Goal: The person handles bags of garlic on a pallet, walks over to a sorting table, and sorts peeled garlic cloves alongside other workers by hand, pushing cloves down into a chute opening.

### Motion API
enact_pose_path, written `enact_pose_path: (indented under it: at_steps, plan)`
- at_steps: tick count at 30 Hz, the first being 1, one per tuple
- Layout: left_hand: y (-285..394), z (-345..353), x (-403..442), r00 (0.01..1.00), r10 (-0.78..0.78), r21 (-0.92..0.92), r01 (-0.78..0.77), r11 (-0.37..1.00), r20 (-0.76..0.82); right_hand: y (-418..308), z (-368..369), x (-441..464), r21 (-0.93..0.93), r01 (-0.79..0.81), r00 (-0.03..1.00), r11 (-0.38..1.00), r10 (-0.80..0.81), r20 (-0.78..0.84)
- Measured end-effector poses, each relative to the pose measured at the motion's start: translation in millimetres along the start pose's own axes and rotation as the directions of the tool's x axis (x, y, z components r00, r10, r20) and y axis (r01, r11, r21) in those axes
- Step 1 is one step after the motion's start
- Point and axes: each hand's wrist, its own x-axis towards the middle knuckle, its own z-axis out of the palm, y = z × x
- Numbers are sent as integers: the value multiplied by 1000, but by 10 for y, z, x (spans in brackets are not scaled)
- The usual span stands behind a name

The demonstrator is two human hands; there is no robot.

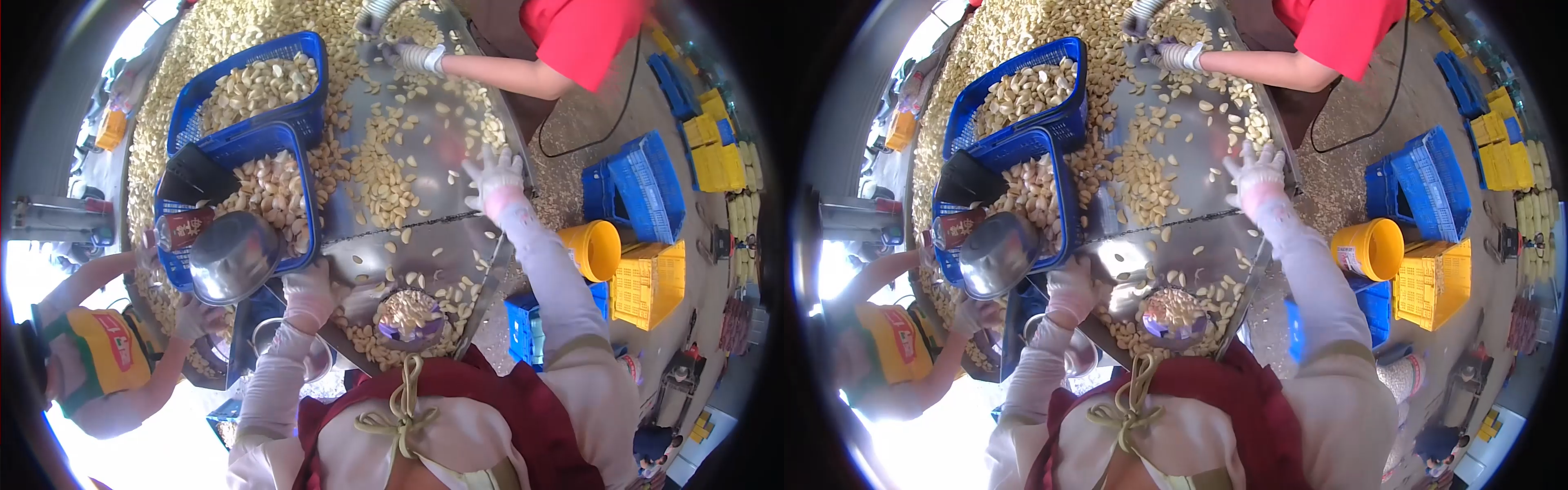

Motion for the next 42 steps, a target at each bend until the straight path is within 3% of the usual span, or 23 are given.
enact_pose_path:
  at_steps: [2,4,6,7,9,10,11,13,14,15,16,17,18,20,22,23,26,28,30,31,36,39,42]
  plan:
    - [-23,87,-71,994,51,74,-58,996,97,46,117,-33,71,13,998,997,-9,-62]
    - [-14,192,-226,928,207,122,-255,959,310,-82,158,-351,87,114,939,990,-137,317]
    - [173,320,-373,876,188,153,-281,947,444,-346,227,-919,-51,306,927,951,-286,242]
    - [320,379,-419,805,230,30,-293,955,547,-531,544,-1141,85,392,914,916,-398,75]
    - [536,1008,-589,641,429,-317,-289,903,637,-1048,702,-1604,246,435,855,866,-483,190]
    - [601,1492,-610,563,572,-526,-264,809,597,-1202,876,-1761,187,561,804,806,-585,108]
    - [665,1282,-461,578,564,-520,-262,813,590,-1239,821,-1692,477,540,730,693,-668,143]
    - [727,655,-62,530,848,-540,-716,442,-8,-1145,591,-1143,550,548,757,630,-653,-6]
    - [779,116,189,775,583,-510,-409,757,243,-1033,336,-773,621,550,778,559,-612,-138]
    - [781,46,408,905,353,-608,-422,672,-237,-903,-42,-411,623,431,877,652,-465,-119]
    - [775,-64,640,927,166,-506,-326,799,-335,-894,192,43,583,520,844,624,-270,-464]
    - [765,-74,848,865,75,-422,-316,850,-495,-739,-174,312,662,439,882,607,-153,-445]
    - [766,-26,978,853,77,-408,-324,853,-517,-738,-110,745,614,501,782,610,-15,-623]
    - [735,167,1182,899,80,-111,-140,984,-430,-678,-323,1210,683,387,885,620,-40,-465]
    - [659,314,1202,883,151,-101,-217,971,-444,-774,-259,1744,369,396,783,841,-99,-614]
    - [636,255,1149,889,155,-154,-242,958,-431,-870,-369,1742,512,411,863,755,-141,-485]
    - [541,249,1132,866,59,-310,-241,920,-497,-1345,-334,1579,290,365,899,885,-254,-357]
    - [539,267,1183,884,-1,-358,-188,915,-467,-1426,-453,1596,324,686,690,651,-442,-573]
    - [553,294,1145,891,59,-262,-195,945,-450,-1469,-600,2328,382,673,505,633,-16,-863]
    - [571,254,1132,871,72,-255,-220,941,-486,-1411,-958,2561,538,609,582,583,132,-802]
    - [574,212,1123,877,40,-282,-198,939,-479,-1533,-1451,3974,562,531,743,634,-30,-668]
    - [547,286,1146,883,-8,-344,-175,923,-470,-1747,-1359,4275,888,258,958,380,18,-286]
    - [466,282,1180,867,-117,-497,-163,852,-485,-1760,-1072,4106,533,491,869,689,-346,-354]
